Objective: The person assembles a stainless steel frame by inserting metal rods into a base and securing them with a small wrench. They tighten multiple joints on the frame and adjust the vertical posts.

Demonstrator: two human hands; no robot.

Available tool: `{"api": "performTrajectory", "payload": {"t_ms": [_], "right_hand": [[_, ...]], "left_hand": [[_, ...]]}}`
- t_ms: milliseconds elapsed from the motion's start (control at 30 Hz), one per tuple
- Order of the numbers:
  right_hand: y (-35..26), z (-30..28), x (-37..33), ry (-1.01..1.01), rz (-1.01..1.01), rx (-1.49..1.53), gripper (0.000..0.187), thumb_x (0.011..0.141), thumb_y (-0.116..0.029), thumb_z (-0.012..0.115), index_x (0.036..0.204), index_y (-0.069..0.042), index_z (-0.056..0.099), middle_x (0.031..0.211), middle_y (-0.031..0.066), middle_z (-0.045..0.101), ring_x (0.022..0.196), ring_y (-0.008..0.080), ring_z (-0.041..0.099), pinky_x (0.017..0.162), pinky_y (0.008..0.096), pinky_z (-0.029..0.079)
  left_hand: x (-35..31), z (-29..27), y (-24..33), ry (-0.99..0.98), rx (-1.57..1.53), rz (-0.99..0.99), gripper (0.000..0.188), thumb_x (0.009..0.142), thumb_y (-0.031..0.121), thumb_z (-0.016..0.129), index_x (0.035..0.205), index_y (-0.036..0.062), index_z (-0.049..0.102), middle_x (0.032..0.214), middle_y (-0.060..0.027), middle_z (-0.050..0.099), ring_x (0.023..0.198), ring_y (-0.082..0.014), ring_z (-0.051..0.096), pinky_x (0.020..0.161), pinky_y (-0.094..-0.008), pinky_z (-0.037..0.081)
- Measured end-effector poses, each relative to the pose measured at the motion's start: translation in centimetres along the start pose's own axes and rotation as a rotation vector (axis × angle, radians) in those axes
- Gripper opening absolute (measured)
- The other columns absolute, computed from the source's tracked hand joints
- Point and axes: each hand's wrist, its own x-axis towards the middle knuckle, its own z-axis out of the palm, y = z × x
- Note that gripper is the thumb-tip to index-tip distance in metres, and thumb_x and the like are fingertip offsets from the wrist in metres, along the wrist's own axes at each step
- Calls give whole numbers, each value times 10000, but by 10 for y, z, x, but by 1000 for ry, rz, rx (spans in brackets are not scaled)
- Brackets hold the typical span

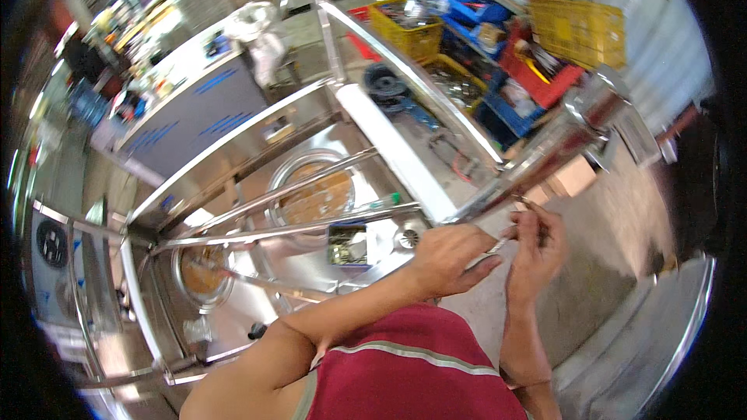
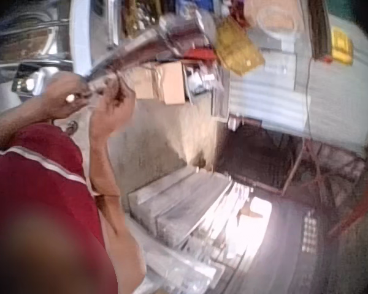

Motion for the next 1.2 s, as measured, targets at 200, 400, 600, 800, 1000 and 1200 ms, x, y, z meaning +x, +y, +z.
{"api": "performTrajectory", "payload": {"t_ms": [200,400,600,800,1000,1200], "right_hand": [[13,-8,-7,-43,-626,-462,335,1019,-154,627,1290,42,607,1115,188,700,904,295,703,792,389,574],[2,-23,18,-61,-424,-549,386,1063,-309,566,1027,60,672,823,122,668,660,206,628,598,353,508],[8,-18,47,-46,546,473,301,1050,-386,574,991,-99,644,743,23,614,482,115,502,483,299,462],[37,-3,49,141,-145,254,458,1039,-306,629,1406,-53,522,1301,87,621,1083,152,613,887,306,529],[59,-9,40,125,-411,-254,279,1081,-188,536,1273,5,593,1176,132,682,1066,193,664,942,319,515],[76,15,-14,160,-374,-35,330,973,-43,676,1234,31,488,1102,162,699,1016,256,714,913,369,542]], "left_hand": [[2,3,5,65,91,-14,215,829,257,785,902,94,666,817,-52,630,676,-261,639,557,-383,489],[7,-4,2,193,-150,-73,291,942,289,729,1101,65,634,918,-101,654,722,-236,647,650,-337,523],[24,1,-11,403,-520,-631,154,1038,179,610,1108,42,596,884,2,593,748,-78,540,670,-246,457],[48,-20,-50,461,-632,-867,346,1082,393,499,1200,71,543,935,-39,617,742,-104,600,624,-264,511],[90,-31,-83,270,-1073,-986,479,1067,526,470,1248,94,573,955,-41,670,776,-140,644,640,-282,537],[99,-19,-91,223,-1096,-849,444,1041,476,564,1231,79,621,1006,-92,747,842,-188,728,737,-360,603]]}}
